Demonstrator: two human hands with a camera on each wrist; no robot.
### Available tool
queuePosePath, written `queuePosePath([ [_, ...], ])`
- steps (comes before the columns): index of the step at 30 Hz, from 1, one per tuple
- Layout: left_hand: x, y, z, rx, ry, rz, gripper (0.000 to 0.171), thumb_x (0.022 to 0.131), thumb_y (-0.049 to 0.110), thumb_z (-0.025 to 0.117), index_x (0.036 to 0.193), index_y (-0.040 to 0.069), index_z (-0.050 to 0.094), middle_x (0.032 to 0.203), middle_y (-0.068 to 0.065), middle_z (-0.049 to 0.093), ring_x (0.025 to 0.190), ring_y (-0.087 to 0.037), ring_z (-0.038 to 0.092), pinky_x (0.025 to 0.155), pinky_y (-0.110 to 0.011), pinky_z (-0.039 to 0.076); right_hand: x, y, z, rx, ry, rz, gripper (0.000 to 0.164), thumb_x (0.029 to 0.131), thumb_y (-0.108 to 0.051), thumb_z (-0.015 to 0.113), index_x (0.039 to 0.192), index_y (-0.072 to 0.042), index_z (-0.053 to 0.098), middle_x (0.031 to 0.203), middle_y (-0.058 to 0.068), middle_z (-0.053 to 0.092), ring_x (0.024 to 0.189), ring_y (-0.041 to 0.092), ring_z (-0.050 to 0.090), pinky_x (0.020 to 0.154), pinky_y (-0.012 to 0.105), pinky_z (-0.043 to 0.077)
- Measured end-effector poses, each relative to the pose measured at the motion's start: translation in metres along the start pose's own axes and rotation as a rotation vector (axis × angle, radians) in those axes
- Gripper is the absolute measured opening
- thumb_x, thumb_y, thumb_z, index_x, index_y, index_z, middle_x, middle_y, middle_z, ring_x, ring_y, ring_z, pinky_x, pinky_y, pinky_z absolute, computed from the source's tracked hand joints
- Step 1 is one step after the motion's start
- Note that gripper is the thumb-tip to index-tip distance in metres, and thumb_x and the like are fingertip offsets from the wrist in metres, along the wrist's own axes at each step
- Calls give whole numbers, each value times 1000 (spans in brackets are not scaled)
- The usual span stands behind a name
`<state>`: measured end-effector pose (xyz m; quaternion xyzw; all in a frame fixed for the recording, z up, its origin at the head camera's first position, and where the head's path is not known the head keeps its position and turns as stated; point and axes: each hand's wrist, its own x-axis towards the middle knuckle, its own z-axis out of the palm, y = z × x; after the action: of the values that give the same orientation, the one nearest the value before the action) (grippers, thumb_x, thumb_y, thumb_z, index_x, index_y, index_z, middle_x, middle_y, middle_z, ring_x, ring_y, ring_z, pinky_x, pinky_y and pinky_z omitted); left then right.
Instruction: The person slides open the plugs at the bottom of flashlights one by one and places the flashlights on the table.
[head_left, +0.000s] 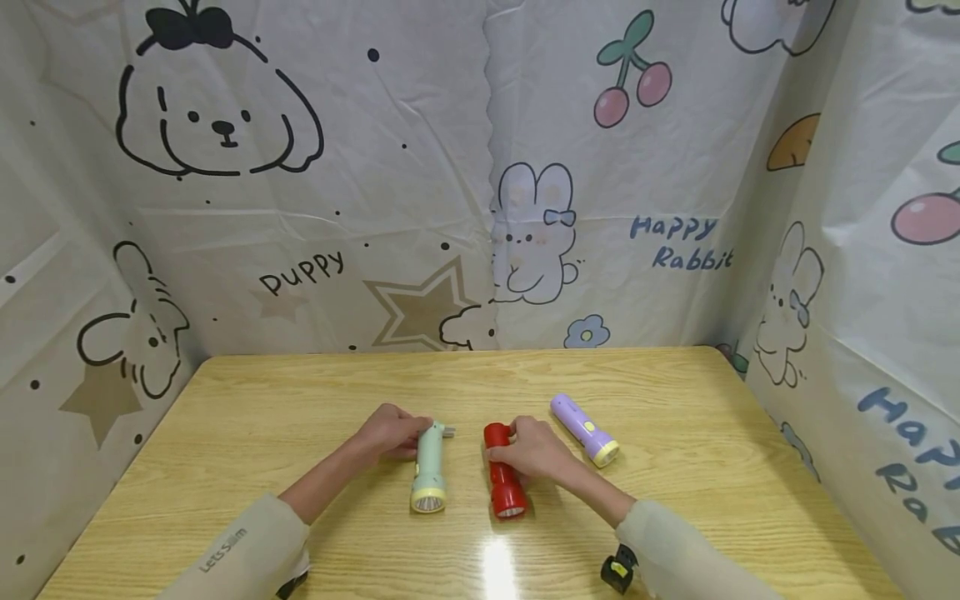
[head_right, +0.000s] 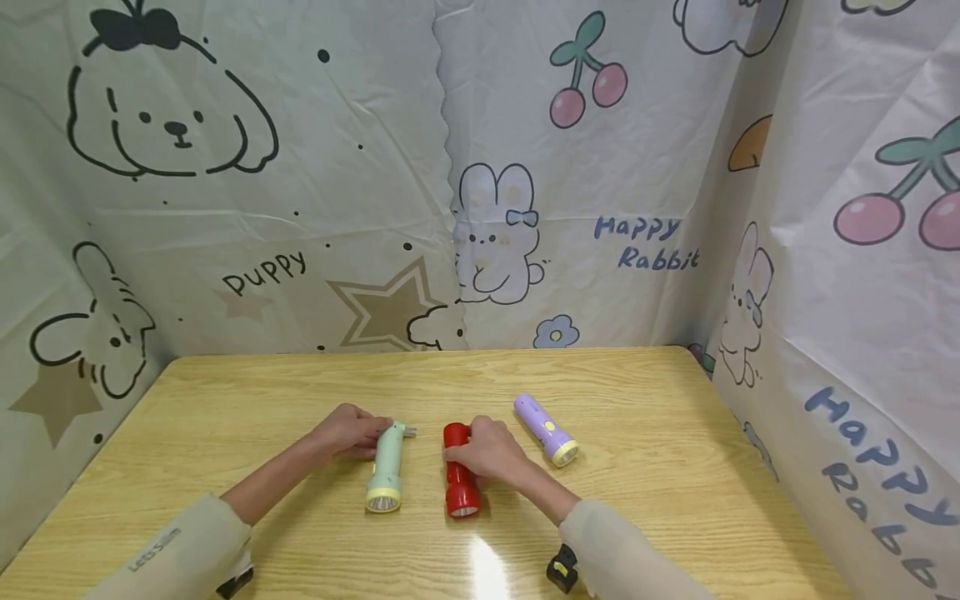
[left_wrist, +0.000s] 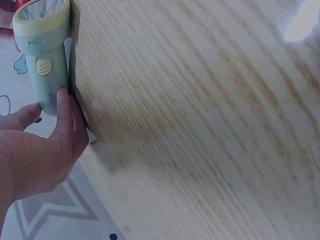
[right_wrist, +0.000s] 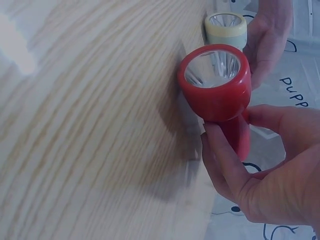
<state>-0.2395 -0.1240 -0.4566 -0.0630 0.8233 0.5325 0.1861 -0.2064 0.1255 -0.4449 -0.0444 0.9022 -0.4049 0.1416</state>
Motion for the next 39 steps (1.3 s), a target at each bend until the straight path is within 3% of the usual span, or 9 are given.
queuePosePath([
  [13,-2,1,0,-6,-5,2,31,100,20,61,103,-10,68,92,-14,67,71,-15,64,67,-27,59,1,-5,-1,-63,33,-36,56,84,-25,81,120,10,56,92,15,66,65,18,64,52,31,56],
  [27,-2,1,0,-11,4,-2,29,100,19,61,103,-9,68,92,-14,67,71,-15,65,66,-26,59,-3,-11,-14,21,46,-31,59,85,-22,80,127,9,52,92,13,63,66,20,65,57,34,59],
  [39,-2,0,1,-8,6,0,32,100,20,62,108,-11,66,95,-15,67,74,-15,66,67,-27,59,-2,-9,-17,-23,60,-22,58,86,-23,80,127,7,53,92,11,62,66,19,64,56,31,57],
])
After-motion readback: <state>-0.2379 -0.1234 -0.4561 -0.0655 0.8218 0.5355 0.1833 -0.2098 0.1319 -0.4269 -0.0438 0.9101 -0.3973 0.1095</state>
